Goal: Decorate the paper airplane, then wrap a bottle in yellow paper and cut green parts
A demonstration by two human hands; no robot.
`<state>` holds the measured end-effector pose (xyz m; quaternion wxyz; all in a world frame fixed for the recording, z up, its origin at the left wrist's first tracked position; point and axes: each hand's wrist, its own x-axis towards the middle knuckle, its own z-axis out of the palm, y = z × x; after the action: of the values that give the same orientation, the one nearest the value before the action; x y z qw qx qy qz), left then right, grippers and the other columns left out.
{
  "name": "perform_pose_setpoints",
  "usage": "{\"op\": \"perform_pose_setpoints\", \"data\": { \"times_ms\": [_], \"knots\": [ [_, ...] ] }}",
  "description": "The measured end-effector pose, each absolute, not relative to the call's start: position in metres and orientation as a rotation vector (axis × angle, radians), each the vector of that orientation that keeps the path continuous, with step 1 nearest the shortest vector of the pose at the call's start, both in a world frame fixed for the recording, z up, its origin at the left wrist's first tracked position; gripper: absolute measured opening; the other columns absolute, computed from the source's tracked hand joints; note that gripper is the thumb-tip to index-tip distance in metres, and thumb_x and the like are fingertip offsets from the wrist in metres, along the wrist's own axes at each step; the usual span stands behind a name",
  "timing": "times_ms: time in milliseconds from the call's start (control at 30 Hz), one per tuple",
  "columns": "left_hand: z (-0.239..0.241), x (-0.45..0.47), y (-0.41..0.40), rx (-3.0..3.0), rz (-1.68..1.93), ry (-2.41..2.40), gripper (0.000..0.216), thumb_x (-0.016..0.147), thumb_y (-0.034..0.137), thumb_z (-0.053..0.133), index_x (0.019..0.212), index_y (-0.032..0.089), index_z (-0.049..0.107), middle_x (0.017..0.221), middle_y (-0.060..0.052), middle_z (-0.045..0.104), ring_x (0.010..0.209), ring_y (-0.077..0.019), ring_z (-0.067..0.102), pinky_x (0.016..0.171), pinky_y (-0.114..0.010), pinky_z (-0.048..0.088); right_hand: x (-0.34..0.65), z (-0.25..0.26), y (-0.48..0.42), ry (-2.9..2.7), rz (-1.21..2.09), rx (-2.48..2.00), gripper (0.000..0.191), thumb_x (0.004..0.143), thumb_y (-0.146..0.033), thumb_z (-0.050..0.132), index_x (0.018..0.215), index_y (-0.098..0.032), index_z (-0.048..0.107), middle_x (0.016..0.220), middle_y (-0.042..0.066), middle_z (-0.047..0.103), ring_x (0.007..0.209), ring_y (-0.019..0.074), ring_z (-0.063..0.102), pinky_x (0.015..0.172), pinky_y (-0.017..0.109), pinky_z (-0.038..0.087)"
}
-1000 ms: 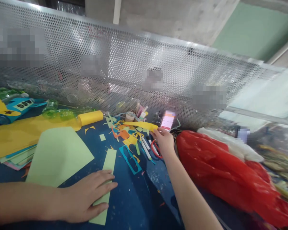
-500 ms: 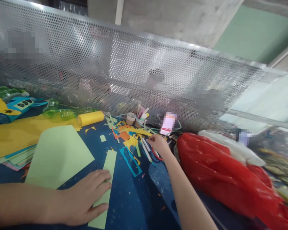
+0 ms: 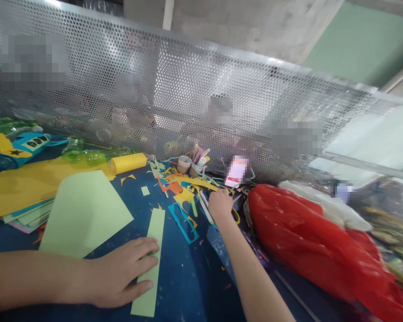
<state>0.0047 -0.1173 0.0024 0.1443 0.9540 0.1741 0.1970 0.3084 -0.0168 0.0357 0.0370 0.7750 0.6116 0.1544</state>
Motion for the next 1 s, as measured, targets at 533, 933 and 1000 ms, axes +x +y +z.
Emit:
{"op": "perform_pose_setpoints", "data": {
  "times_ms": [533, 933, 1000],
  "knots": [
    [0.009, 0.004, -0.116, 2.698, 0.443, 0.449, 0.04, 0.09, 0.04, 0.042, 0.114, 0.012, 0.055, 0.128, -0.018, 0.053, 0.126, -0.0311, 0.043, 0.105, -0.043, 0.038, 0.315, 0.034, 0.0, 1.968, 0.268, 2.582, 0.012, 0.082, -0.019, 0.058, 0.08, -0.008, 0.063, 0.092, 0.017, 0.066, 0.099, 0.0289, 0.058, 0.091, 0.044, 0.039],
    [0.013, 0.004, -0.1, 2.327, 0.86, 0.707, 0.039, 0.089, 0.03, 0.047, 0.126, 0.02, 0.039, 0.127, -0.012, 0.049, 0.123, -0.0234, 0.044, 0.105, -0.04, 0.038, 0.239, 0.037, -0.064, 2.554, -1.636, 2.415, 0.032, 0.086, -0.049, 0.05, 0.106, -0.026, 0.044, 0.062, -0.006, 0.056, 0.045, 0.0109, 0.046, 0.042, 0.021, 0.035],
    [0.014, 0.006, -0.089, 2.269, 0.941, 0.851, 0.041, 0.09, 0.028, 0.045, 0.129, 0.021, 0.035, 0.127, -0.012, 0.047, 0.123, -0.023, 0.042, 0.105, -0.042, 0.037, 0.223, 0.028, -0.083, 2.32, -2.348, 2.053, 0.028, 0.081, -0.046, 0.06, 0.098, -0.024, 0.054, 0.062, -0.005, 0.053, 0.05, 0.0095, 0.047, 0.047, 0.021, 0.037]
  ]
}}
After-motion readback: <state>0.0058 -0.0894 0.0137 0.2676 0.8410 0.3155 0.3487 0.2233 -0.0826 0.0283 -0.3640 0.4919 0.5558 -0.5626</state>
